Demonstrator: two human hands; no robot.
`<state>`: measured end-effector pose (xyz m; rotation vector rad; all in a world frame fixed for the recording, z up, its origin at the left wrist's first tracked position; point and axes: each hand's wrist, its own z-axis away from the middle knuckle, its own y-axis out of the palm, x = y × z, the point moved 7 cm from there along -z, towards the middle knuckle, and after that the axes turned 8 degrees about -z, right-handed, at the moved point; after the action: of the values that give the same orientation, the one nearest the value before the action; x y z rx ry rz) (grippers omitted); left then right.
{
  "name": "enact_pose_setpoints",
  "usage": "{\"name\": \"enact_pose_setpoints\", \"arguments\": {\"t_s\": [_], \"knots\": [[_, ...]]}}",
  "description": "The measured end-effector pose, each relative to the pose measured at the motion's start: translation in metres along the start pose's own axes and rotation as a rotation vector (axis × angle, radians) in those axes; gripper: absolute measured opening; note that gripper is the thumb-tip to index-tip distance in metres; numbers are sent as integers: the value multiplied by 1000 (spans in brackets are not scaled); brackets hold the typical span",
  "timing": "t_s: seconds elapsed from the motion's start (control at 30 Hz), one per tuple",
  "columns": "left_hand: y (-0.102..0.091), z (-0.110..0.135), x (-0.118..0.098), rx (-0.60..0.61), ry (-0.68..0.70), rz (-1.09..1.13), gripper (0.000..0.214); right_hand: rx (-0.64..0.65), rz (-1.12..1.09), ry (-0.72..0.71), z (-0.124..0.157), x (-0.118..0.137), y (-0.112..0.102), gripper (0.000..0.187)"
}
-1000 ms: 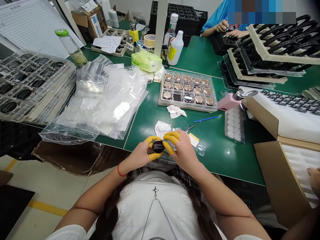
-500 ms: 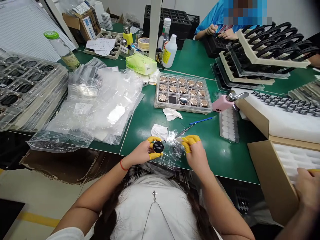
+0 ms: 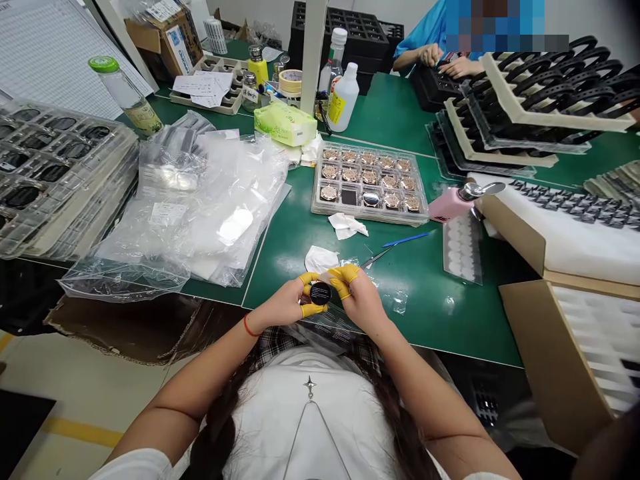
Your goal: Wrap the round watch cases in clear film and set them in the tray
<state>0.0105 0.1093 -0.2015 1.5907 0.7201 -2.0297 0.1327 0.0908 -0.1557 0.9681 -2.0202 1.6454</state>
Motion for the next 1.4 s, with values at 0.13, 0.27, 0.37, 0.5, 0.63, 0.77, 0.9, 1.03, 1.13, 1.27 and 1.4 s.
{"name": "enact_pose_setpoints", "arguments": {"t_s": [0.13, 0.27, 0.37, 0.5, 0.63, 0.77, 0.9, 1.03, 1.13, 1.27, 1.4], "knots": [[1, 0, 3, 8, -10, 20, 46, 53, 139, -192, 9, 24, -3, 23], [0, -1, 9, 6, -23, 50, 48, 7, 264, -286, 29, 40, 4, 26], [1, -1, 10, 33, -24, 68, 48, -34, 272, -294, 41, 45, 8, 26], [2, -1, 6, 34, -13, 46, 44, -69, 60, -176, 45, 35, 1, 21], [1, 0, 6, 6, -36, 59, 44, -282, -103, 238, 44, -24, -34, 23], [1, 0, 7, -7, -44, 78, 47, -270, 150, 493, 41, -76, -58, 30], [4, 0, 6, -6, -46, 106, 53, -231, 120, 388, 32, -59, -40, 32], [2, 1, 6, -60, -19, 133, 72, 45, -281, 184, 2, -9, 12, 44], [-8, 4, 8, -155, 8, 172, 84, -38, -330, 161, -52, -18, -1, 34], [-16, 11, 9, -169, 21, 236, 69, -318, -36, 283, -136, -79, -57, 34], [-17, 14, 7, -162, 10, 274, 55, -290, 188, 328, -180, -105, -63, 29]]}}
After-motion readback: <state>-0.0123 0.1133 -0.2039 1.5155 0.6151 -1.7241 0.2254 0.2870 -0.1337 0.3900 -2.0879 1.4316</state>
